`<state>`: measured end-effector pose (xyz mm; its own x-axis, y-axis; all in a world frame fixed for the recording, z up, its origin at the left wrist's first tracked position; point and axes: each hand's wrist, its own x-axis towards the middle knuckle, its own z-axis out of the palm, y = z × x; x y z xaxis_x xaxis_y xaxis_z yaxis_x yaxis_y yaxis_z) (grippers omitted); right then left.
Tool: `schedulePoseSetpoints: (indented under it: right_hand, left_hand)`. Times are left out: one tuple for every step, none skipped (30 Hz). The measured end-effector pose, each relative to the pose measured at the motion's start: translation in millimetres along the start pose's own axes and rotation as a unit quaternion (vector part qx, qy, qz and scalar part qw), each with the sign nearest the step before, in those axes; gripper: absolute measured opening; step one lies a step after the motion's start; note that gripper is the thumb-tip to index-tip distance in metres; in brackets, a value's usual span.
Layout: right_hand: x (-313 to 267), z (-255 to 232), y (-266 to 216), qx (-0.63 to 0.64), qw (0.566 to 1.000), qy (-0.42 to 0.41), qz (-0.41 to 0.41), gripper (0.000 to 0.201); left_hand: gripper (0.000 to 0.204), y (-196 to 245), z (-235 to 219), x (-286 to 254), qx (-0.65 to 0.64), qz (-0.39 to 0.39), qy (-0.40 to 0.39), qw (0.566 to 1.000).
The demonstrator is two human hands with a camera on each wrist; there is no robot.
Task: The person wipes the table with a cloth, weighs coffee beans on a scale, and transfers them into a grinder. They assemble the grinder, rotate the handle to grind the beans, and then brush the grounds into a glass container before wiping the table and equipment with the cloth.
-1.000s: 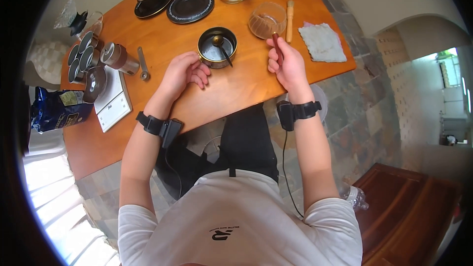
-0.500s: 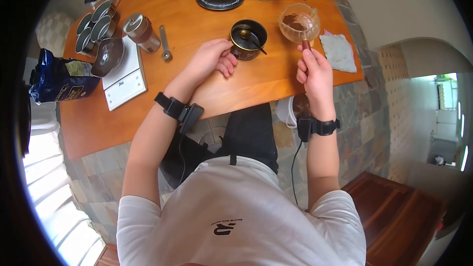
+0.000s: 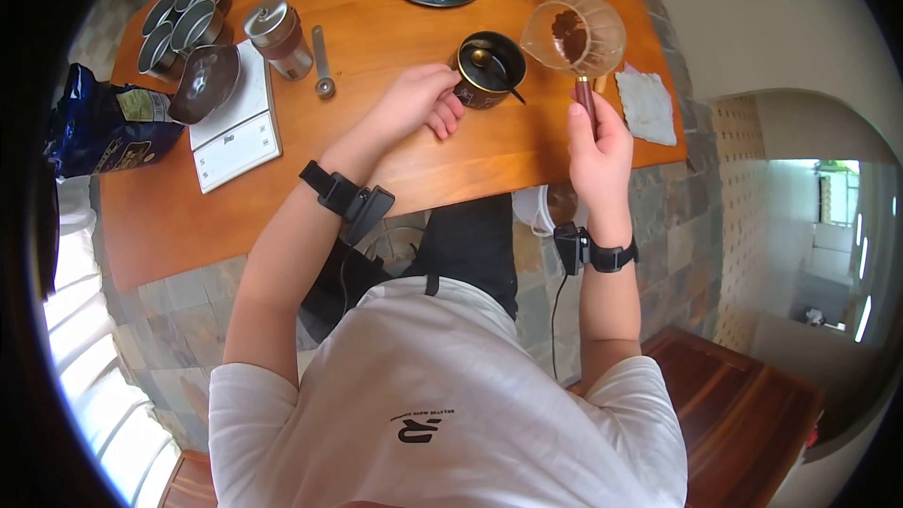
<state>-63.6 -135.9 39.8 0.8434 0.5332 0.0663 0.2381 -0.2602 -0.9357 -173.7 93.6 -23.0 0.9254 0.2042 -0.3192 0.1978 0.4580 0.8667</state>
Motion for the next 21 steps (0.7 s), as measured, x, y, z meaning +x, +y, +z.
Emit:
schedulePoseSetpoints:
  right_hand:
    - [0,1,3,-0.055,0.998,0.015,-0.027,0.032]
    - [-3,1,5,-0.056,0.998,0.014,-0.023,0.032]
    - [-5,3,4,-0.065,0.997,0.023,-0.03,0.032]
    - [-4,5,2,-0.073,0.996,0.03,-0.038,0.032]
    - [-4,5,1,-0.077,0.996,0.021,-0.037,0.032]
    - [-5,4,-1,-0.109,0.991,0.023,-0.069,0.031]
    - [-6,5,-3,-0.14,0.985,0.026,-0.101,0.029]
    - [-7,6,-8,-0.157,0.983,0.021,-0.094,0.03]
    - [-8,5,-8,-0.159,0.983,0.015,-0.091,0.03]
    - [-8,4,-8,-0.156,0.983,0.022,-0.094,0.03]
    - [-8,3,-9,-0.153,0.983,0.03,-0.097,0.031]
    - [-11,3,-14,-0.164,0.981,0.034,-0.095,0.03]
    - [-11,3,-19,-0.165,0.981,0.032,-0.095,0.03]
    - [-11,3,-22,-0.18,0.979,0.029,-0.088,0.03]
    - [-12,3,-24,-0.195,0.977,0.026,-0.081,0.03]
    - [-13,3,-24,-0.195,0.977,0.024,-0.081,0.03]
    - [-14,4,-25,-0.202,0.971,0.045,-0.119,0.029]
    - [-15,5,-25,-0.208,0.963,0.066,-0.155,0.029]
    - [-14,7,-25,-0.208,0.964,0.064,-0.154,0.029]
    - [-11,8,-27,-0.226,0.962,0.049,-0.147,0.029]
    - [-11,9,-28,-0.244,0.959,0.035,-0.141,0.029]
  left_hand:
    - [0.032,-1,0,0,-0.002,-0.003,0.001,1.0]
    - [0.032,-3,-1,2,0.001,0.001,-0.003,1.0]
    - [0.032,-1,-1,2,0.003,0.006,-0.006,1.0]
    - [0.032,0,-1,2,-0.001,0.005,-0.003,1.0]
    - [0.03,0,-2,2,0.002,0.009,-0.008,1.0]
    - [0.029,0,-2,0,0.005,0.011,-0.011,1.0]
    - [0.029,0,-2,-1,-0.002,0.009,-0.005,1.0]
    - [0.029,0,-2,-1,0.006,0.014,-0.006,1.0]
    - [0.029,0,-1,0,0.016,0.019,-0.008,1.0]
    - [0.029,-1,-1,1,0.015,0.017,-0.008,1.0]
    - [0.029,-1,-2,2,0.012,0.017,-0.006,1.0]
    - [0.032,-2,-2,2,0.015,0.017,-0.006,1.0]
    - [0.036,-3,-2,2,0.019,0.017,-0.008,1.0]
    - [0.036,-3,-2,3,0.017,0.016,-0.008,1.0]
    - [0.036,-3,-2,3,0.023,0.017,-0.009,1.0]
    - [0.036,-3,-3,4,0.029,0.019,-0.01,0.999]
    - [0.036,-2,-4,4,0.028,0.02,-0.007,0.999]
    - [0.036,-3,-3,4,0.025,0.023,-0.009,0.999]
    - [0.037,-4,-3,3,0.023,0.024,-0.012,0.999]
    - [0.037,-5,-3,2,0.023,0.022,-0.012,0.999]
    - [0.037,-4,-3,3,0.029,0.023,-0.01,0.999]
